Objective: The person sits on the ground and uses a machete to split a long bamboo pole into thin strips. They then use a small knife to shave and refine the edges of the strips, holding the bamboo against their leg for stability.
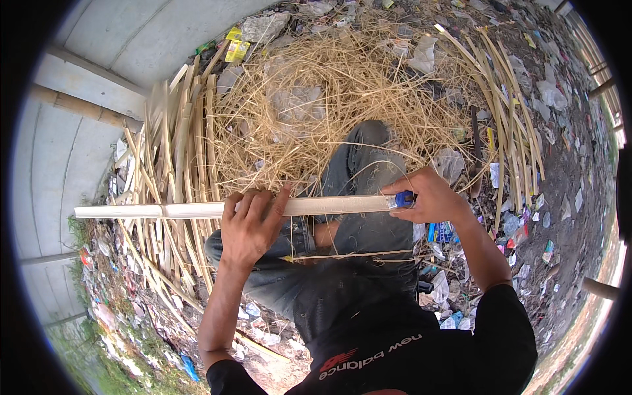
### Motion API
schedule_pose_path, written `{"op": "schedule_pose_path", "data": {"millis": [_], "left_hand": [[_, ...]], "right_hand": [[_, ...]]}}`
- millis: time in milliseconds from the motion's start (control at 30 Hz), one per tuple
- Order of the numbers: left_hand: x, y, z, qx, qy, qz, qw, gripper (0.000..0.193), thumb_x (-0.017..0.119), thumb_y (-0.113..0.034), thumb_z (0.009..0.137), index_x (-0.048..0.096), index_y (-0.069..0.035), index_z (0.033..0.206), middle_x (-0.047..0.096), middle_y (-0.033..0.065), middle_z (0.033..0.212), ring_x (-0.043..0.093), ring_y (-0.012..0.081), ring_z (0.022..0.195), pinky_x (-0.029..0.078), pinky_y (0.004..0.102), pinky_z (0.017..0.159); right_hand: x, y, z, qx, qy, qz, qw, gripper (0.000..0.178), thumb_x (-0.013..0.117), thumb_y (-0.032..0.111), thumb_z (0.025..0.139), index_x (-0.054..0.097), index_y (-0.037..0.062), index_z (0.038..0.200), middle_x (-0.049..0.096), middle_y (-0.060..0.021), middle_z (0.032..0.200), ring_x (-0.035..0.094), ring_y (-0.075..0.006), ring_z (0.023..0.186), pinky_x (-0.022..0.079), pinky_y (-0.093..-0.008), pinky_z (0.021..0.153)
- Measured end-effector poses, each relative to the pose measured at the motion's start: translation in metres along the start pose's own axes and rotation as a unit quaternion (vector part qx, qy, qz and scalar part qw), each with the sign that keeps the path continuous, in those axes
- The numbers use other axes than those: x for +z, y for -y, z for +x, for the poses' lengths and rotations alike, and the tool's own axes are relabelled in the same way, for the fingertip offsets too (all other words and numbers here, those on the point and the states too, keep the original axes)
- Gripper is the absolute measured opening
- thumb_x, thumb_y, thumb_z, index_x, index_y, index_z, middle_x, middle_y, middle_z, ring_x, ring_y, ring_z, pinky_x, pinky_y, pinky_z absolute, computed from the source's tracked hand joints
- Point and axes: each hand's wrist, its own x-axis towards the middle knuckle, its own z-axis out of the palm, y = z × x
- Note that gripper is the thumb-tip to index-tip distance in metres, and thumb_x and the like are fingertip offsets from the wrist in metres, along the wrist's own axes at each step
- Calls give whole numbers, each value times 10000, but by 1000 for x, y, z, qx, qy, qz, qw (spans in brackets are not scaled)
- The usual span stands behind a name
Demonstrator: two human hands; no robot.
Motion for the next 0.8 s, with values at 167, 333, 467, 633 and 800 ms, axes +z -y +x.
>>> {"op": "schedule_pose_path", "data": {"millis": [167, 333, 467, 633, 800], "left_hand": [[32, 2, -18, -88, 101, -109, 985, 370, 708, -273, 969, 683, -131, 1310, 647, 78, 847, 695, 308, 761, 555, 426, 684], [44, -22, -17, -207, 99, -167, 959, 283, 654, -254, 1023, 675, -95, 1257, 681, 167, 855, 693, 412, 727, 549, 507, 614], [62, -44, -9, -206, 111, -153, 960, 303, 606, -291, 1043, 634, -113, 1287, 676, 165, 814, 711, 381, 666, 560, 470, 540], [66, -64, 10, -209, 131, -158, 956, 361, 609, -269, 1030, 611, -132, 1365, 681, 160, 861, 726, 360, 692, 587, 463, 580], [64, -76, 28, -200, 112, -149, 962, 402, 640, -235, 999, 613, -144, 1390, 662, 145, 874, 722, 354, 694, 583, 467, 581]], "right_hand": [[-49, -33, 17, 159, -248, -69, 953, 625, 871, 437, 820, 675, 42, 1263, 724, -155, 1064, 700, -346, 961, 550, -410, 846], [-75, -83, -7, 281, -337, -147, 887, 500, 599, 434, 1046, 613, -6, 1283, 676, -258, 1141, 645, -460, 1069, 492, -514, 933], [-38, -81, -12, 240, -253, -124, 929, 423, 522, 386, 1094, 595, -25, 1159, 660, -291, 1047, 642, -477, 1000, 468, -534, 864], [18, 0, 15, 191, -180, 11, 965, 407, 541, 376, 1087, 582, -29, 1078, 664, -249, 767, 654, -500, 720, 482, -558, 658], [86, 25, 14, 99, -82, -90, 988, 346, 542, 335, 1093, 602, -5, 1075, 624, -251, 716, 641, -478, 685, 487, -515, 626]]}}
